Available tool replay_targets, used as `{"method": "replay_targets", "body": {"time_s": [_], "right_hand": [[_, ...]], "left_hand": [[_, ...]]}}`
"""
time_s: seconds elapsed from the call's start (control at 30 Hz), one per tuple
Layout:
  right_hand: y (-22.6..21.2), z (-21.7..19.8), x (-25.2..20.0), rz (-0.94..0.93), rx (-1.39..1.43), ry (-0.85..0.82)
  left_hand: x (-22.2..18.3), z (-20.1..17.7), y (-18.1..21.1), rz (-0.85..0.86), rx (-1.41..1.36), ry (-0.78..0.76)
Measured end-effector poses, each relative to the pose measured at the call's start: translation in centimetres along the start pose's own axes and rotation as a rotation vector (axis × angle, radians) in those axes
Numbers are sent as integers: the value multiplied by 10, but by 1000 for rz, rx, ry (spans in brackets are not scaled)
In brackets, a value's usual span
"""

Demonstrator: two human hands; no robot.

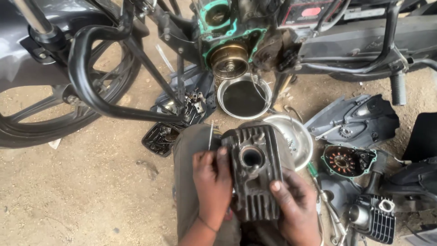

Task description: Disassembling and inspecting motorcycle engine cylinder head and internal components.

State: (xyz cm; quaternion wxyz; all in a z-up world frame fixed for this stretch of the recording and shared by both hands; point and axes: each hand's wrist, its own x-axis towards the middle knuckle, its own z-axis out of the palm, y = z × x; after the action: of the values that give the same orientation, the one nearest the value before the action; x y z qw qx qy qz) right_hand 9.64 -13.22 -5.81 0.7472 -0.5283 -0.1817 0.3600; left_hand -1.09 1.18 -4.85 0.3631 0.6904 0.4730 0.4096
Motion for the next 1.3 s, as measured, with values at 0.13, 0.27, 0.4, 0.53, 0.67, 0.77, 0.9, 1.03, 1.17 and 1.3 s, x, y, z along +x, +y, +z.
{"method": "replay_targets", "body": {"time_s": [0.13,0.27,0.4,0.53,0.67,0.77,0.9,1.03,1.17,1.3], "right_hand": [[-7,-6,-3,78,176,143],[4,-33,5,178,221,269],[4,-39,11,254,341,267],[21,-45,4,315,166,374],[8,-32,-5,278,-421,256],[-13,-34,1,199,-550,51],[-4,-53,-2,181,-912,16],[0,-68,7,75,-36,77],[-63,-56,35,-26,931,132],[-8,-91,67,320,834,416]], "left_hand": [[21,-3,22,87,121,-64],[52,-31,-9,554,331,122],[70,-93,7,359,261,91],[53,-78,59,-134,-64,-100],[41,-28,89,-138,-412,-392],[33,11,125,233,-316,-564],[35,66,138,697,-174,-752],[30,106,123,949,110,-1035],[20,109,116,1097,315,-1020],[20,100,121,1113,395,-951]]}}
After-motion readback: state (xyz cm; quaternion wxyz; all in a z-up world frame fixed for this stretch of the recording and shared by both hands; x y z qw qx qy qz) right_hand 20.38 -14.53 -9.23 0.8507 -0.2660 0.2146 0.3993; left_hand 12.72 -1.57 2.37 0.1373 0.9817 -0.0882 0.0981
